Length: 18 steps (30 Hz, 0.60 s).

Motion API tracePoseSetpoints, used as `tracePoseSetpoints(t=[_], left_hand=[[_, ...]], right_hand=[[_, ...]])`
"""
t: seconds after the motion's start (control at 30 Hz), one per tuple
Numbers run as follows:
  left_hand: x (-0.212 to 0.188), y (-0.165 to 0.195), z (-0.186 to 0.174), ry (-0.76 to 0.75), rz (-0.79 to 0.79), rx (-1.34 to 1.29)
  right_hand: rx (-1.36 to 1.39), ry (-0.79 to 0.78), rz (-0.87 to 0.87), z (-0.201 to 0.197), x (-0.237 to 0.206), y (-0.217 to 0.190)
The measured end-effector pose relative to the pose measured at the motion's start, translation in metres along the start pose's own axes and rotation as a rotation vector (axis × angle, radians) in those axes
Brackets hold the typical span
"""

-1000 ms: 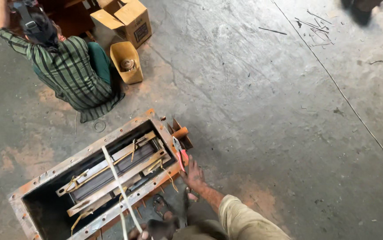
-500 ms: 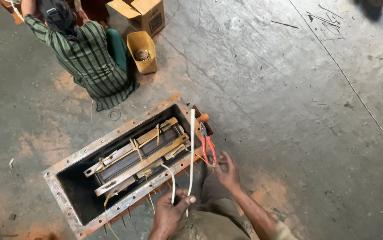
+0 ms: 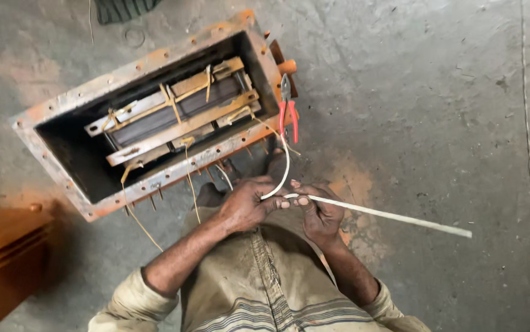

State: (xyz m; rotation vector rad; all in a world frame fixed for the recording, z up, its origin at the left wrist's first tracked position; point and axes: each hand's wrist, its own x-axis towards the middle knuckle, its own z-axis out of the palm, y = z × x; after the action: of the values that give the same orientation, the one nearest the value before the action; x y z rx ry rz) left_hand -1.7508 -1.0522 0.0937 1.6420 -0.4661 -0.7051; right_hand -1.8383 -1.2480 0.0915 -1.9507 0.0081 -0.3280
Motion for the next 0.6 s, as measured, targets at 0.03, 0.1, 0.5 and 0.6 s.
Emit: tracePoseSetpoints(t=[0.03, 0.1, 0.5, 0.6], left_hand=[[-0.002, -0.003, 0.001, -0.019, -0.051, -0.013], [-0.007, -0.008, 0.004, 0.03, -0.033, 0.069], [-0.015, -0.036, 0.008, 0.046, 0.258, 0.229], [-0.012, -0.044, 0.012, 0.005, 0.336, 0.263]], right_hand=[[0.069, 0.001, 0.014, -0.001, -0.001, 0.0], [0.204, 0.012, 0.038, 0.002, -0.002, -0.001], [-0.001, -0.07, 0.052, 0.007, -0.011, 0.0], [0.26, -0.214, 0.228, 0.008, -0.011, 0.006]])
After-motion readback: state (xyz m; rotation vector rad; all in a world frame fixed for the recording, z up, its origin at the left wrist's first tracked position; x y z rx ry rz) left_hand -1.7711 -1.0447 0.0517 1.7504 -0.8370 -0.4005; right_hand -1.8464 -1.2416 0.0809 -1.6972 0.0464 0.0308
